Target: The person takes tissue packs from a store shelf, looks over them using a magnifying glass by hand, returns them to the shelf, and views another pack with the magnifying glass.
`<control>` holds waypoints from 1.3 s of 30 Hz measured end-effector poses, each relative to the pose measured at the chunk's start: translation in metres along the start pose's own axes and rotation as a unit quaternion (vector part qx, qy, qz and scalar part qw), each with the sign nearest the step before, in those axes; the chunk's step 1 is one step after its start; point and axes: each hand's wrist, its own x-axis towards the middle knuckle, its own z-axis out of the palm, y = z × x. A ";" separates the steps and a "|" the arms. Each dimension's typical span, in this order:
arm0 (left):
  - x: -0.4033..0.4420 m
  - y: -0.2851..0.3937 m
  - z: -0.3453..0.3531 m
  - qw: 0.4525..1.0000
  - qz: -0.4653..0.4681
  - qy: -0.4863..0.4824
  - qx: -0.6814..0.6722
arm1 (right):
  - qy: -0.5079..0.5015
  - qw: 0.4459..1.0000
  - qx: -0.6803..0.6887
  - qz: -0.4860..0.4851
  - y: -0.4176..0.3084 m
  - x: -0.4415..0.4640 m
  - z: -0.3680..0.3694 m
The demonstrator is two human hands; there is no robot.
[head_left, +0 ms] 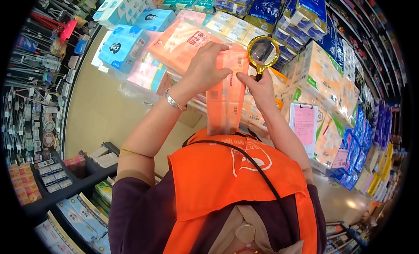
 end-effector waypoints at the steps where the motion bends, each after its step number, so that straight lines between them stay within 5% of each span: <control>1: 0.000 -0.001 0.001 1.000 0.002 0.003 -0.003 | -0.002 1.000 0.006 0.002 -0.002 0.000 0.000; 19: 0.001 0.004 0.006 0.999 -0.006 0.021 0.035 | 0.000 0.999 0.010 0.031 -0.007 -0.001 -0.002; 31: 0.002 -0.005 0.007 0.999 0.043 -0.011 -0.007 | 0.006 0.999 0.017 0.028 -0.004 -0.004 -0.003; 34: -0.002 0.001 0.009 0.986 0.108 0.026 0.127 | -0.010 1.000 0.011 0.028 -0.004 -0.001 -0.007; 39: -0.008 0.011 0.015 0.991 0.099 0.033 0.082 | -0.032 0.998 -0.049 -0.005 -0.008 0.003 -0.008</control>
